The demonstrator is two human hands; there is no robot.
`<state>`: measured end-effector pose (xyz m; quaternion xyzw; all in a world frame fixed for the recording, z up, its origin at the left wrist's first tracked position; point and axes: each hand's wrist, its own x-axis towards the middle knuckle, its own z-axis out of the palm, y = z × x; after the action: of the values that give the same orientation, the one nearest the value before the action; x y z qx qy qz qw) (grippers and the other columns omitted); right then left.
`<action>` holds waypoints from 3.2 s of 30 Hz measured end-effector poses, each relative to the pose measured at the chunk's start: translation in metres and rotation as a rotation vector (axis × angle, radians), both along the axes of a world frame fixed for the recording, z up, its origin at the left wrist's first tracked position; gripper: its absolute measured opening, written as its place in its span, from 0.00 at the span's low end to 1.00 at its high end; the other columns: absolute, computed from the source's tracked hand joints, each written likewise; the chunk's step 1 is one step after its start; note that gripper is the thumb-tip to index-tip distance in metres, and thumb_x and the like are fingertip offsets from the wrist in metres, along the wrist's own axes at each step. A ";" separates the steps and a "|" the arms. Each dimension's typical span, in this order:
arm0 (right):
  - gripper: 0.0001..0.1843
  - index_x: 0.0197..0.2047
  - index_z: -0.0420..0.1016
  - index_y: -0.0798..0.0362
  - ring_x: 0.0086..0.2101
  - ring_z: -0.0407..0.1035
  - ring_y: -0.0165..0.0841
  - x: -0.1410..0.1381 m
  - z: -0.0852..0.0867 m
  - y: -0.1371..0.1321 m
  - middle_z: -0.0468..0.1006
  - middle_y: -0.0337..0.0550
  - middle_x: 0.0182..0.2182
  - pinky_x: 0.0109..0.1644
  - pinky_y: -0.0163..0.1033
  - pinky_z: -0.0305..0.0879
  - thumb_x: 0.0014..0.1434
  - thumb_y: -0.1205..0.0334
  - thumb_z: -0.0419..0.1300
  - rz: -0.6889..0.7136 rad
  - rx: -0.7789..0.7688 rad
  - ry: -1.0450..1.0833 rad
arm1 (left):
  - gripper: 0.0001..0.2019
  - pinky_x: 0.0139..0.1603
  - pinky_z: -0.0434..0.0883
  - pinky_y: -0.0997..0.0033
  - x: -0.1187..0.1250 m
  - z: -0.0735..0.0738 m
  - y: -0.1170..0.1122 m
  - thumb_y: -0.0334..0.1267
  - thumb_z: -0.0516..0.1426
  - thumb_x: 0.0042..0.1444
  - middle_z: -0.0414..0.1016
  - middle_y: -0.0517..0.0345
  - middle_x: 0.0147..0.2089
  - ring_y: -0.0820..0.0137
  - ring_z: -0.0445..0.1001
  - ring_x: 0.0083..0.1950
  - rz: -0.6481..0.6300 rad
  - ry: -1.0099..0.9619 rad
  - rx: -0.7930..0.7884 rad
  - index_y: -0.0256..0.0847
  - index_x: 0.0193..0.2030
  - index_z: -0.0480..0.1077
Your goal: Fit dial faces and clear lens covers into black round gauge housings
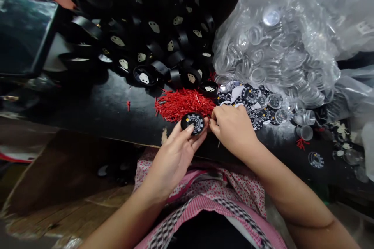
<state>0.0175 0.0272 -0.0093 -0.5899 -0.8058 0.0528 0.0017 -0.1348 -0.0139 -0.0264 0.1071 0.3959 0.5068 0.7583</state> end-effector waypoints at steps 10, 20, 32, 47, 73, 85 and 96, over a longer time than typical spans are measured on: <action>0.08 0.34 0.71 0.53 0.33 0.68 0.35 0.005 0.007 -0.022 0.77 0.42 0.31 0.41 0.42 0.54 0.65 0.62 0.56 -0.064 0.029 0.453 | 0.07 0.70 0.61 0.53 0.009 0.011 -0.001 0.36 0.58 0.62 0.80 0.54 0.52 0.57 0.69 0.64 0.063 0.047 0.099 0.44 0.46 0.75; 0.07 0.34 0.72 0.52 0.32 0.67 0.31 0.002 0.025 -0.028 0.74 0.37 0.30 0.43 0.42 0.56 0.66 0.65 0.57 -0.033 -0.024 0.730 | 0.13 0.56 0.71 0.67 0.014 0.013 0.007 0.34 0.61 0.57 0.79 0.60 0.50 0.64 0.76 0.53 -0.035 0.237 0.042 0.47 0.50 0.73; 0.06 0.34 0.72 0.53 0.33 0.67 0.31 0.004 0.027 -0.031 0.73 0.38 0.30 0.40 0.38 0.59 0.65 0.66 0.58 -0.094 -0.126 0.799 | 0.13 0.57 0.69 0.73 0.006 0.008 -0.002 0.38 0.63 0.57 0.78 0.59 0.52 0.66 0.75 0.54 -0.107 0.431 0.230 0.48 0.50 0.74; 0.15 0.25 0.63 0.53 0.25 0.60 0.27 0.000 0.029 -0.036 0.67 0.32 0.22 0.35 0.36 0.54 0.62 0.68 0.61 -0.124 -0.114 0.729 | 0.13 0.52 0.74 0.70 -0.004 0.007 0.002 0.37 0.59 0.59 0.80 0.62 0.48 0.67 0.78 0.50 -0.245 0.677 0.303 0.48 0.51 0.74; 0.14 0.52 0.78 0.53 0.44 0.71 0.45 0.066 0.011 0.060 0.77 0.53 0.45 0.47 0.49 0.62 0.63 0.63 0.59 -0.287 0.312 0.168 | 0.20 0.61 0.72 0.59 0.009 -0.015 0.001 0.48 0.60 0.59 0.72 0.61 0.63 0.58 0.69 0.64 -0.207 0.310 0.134 0.53 0.58 0.72; 0.17 0.54 0.76 0.55 0.46 0.70 0.46 0.064 0.002 0.043 0.78 0.54 0.48 0.50 0.50 0.60 0.64 0.59 0.59 -0.230 0.451 0.151 | 0.13 0.52 0.77 0.60 0.019 0.000 0.016 0.45 0.62 0.59 0.81 0.50 0.50 0.60 0.80 0.49 -0.191 -0.055 -0.081 0.39 0.46 0.77; 0.13 0.51 0.78 0.53 0.50 0.70 0.40 0.038 0.015 -0.011 0.78 0.49 0.52 0.55 0.49 0.61 0.67 0.63 0.57 0.093 0.402 0.459 | 0.18 0.59 0.73 0.57 0.020 0.002 0.025 0.53 0.55 0.63 0.81 0.52 0.51 0.62 0.78 0.53 -0.234 -0.039 -0.085 0.43 0.48 0.76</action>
<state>0.0557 0.0163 0.0054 -0.5127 -0.8048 0.0241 0.2982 -0.1147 0.0110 -0.0245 0.1105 0.3871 0.3995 0.8236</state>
